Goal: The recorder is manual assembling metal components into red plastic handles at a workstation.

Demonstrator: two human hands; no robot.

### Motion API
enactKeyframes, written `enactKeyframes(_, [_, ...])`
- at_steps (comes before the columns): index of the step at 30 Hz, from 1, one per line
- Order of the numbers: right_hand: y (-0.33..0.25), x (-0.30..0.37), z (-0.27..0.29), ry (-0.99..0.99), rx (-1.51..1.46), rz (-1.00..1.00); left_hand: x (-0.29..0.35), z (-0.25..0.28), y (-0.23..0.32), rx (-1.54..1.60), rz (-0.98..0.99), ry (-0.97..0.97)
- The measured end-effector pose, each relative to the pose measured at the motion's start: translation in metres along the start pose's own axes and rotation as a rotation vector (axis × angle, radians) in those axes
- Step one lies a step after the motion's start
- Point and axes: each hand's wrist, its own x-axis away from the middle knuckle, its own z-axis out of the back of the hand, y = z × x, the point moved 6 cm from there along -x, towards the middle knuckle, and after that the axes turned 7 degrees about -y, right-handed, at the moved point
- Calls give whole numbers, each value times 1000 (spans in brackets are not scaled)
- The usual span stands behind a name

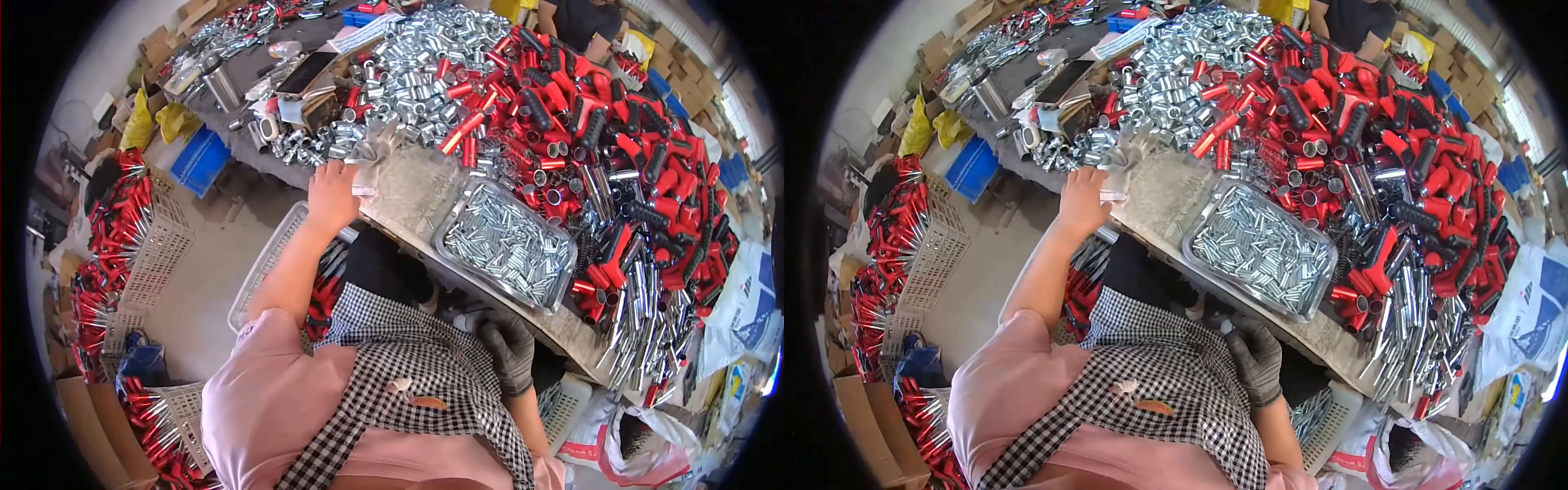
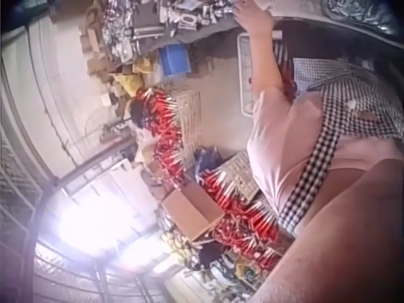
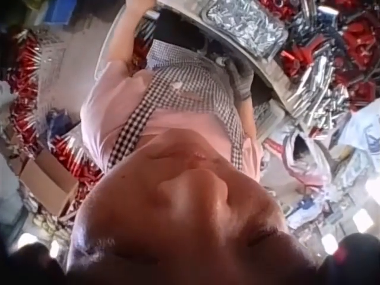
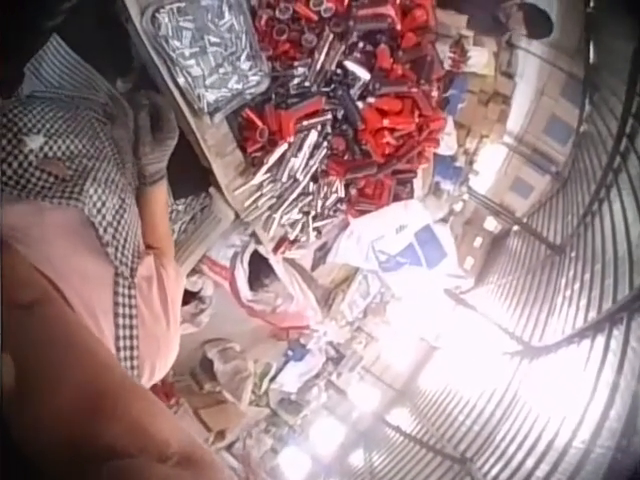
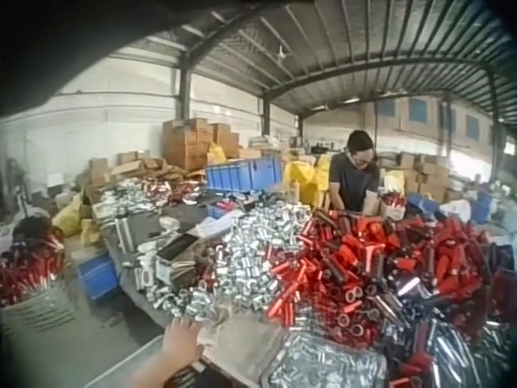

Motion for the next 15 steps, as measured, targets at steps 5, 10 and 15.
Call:
enactKeyframes(5, [-17, -6, -14, -39, -47, 27, -24, -17, -12, 108, -68, -150])
enactKeyframes(10, [-47, -38, -23, -56, 238, 144, -33, 59, 54, 266, -324, 388])
enactKeyframes(15, [-101, -101, -45, -1, 243, 353, 0, 118, 150, 517, -839, 210])
